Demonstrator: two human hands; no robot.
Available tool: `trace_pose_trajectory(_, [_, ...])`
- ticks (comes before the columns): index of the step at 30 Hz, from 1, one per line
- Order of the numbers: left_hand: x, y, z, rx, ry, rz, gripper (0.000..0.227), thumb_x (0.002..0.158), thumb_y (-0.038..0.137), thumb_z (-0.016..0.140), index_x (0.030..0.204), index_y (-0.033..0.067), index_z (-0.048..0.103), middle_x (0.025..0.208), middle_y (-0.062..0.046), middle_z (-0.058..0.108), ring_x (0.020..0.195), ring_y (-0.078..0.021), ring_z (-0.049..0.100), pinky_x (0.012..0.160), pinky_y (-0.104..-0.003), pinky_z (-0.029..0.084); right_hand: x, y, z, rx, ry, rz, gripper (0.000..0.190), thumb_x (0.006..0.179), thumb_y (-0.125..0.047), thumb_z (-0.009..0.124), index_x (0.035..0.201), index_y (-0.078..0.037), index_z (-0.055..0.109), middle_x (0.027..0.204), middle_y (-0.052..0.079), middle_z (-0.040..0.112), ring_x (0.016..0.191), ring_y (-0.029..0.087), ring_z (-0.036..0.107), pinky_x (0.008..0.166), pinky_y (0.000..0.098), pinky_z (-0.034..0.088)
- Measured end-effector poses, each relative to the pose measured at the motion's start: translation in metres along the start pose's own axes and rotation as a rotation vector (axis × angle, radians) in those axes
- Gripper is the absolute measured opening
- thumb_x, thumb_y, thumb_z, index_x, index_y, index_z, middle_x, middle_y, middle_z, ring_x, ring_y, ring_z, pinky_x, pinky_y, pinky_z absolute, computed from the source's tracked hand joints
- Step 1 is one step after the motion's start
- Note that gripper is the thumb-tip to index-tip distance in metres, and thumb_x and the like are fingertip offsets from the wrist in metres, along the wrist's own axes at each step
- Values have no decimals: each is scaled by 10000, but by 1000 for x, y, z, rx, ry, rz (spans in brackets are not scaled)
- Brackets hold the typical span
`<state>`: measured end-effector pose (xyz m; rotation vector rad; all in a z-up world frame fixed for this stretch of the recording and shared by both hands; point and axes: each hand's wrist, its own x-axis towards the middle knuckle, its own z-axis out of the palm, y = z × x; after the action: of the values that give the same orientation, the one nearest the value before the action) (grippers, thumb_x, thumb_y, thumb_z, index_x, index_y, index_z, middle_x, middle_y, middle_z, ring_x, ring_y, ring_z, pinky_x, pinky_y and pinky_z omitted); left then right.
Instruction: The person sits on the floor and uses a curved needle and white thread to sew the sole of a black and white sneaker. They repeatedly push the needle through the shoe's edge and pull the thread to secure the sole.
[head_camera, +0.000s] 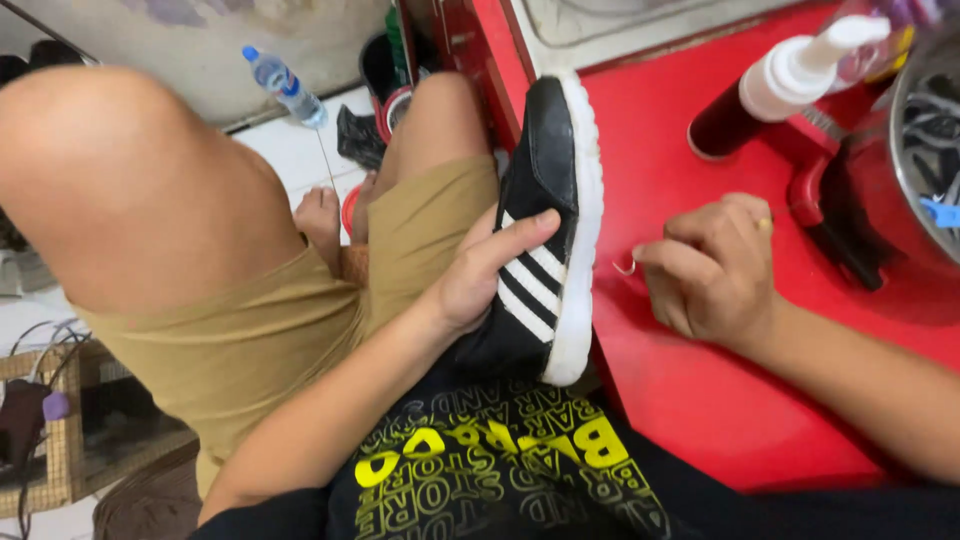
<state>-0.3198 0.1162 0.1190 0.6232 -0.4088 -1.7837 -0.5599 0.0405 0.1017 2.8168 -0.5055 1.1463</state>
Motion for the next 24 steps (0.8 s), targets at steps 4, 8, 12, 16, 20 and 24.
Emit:
trace_pose_trajectory(4, [-2,-8,-10,100,44,22,461,920,177,686,1314,12,513,932,-190,687,759,-299,704,664,-416,604,2,1,0,-1,-10,-66,73,1028,-110,652,1099,-103,633,907,134,566,688,296,424,719,459,336])
trace_pose_trajectory(8, [-15,-17,-18,421,4,163,679,953,229,654,1543,51,367,1391,-89,572,1238,-168,555,1085,-338,464,2,-4,-1,-2,-38,-100,45,1026,-121,668,1043,-83,650,860,102,600,679,270,476,702,430,327])
trace_pose_trajectory(12, [-24,-21,-9,577,79,105,659,936,316,622,1495,51,395,1389,-85,564,1266,-151,522,1115,-349,434,2,-5,-5,-12,-74,-91,104,1020,-213,687,1026,-113,661,857,59,652,702,270,490,760,430,311])
trace_pose_trajectory(16, [-28,-18,0,688,68,140,629,950,324,605,1470,49,383,1351,-81,559,1259,-151,523,1120,-345,428,4,-8,-5,13,-84,-99,127,1009,-237,672,1028,-112,663,860,69,649,700,278,488,762,439,318])
trace_pose_trajectory(20, [-29,-16,2,745,96,116,692,931,346,622,1500,61,351,1429,-93,523,1324,-157,491,1164,-346,392,2,-9,-4,32,-48,-122,172,1004,-275,716,1007,-104,701,862,87,623,686,269,516,731,434,339])
trace_pose_trajectory(24, [-24,-19,0,629,61,111,733,903,262,706,1508,65,343,1413,-81,531,1294,-152,511,1159,-334,422,-1,-6,-4,-21,-51,-153,242,1002,-363,789,1011,-128,734,850,69,631,662,260,503,716,422,340])
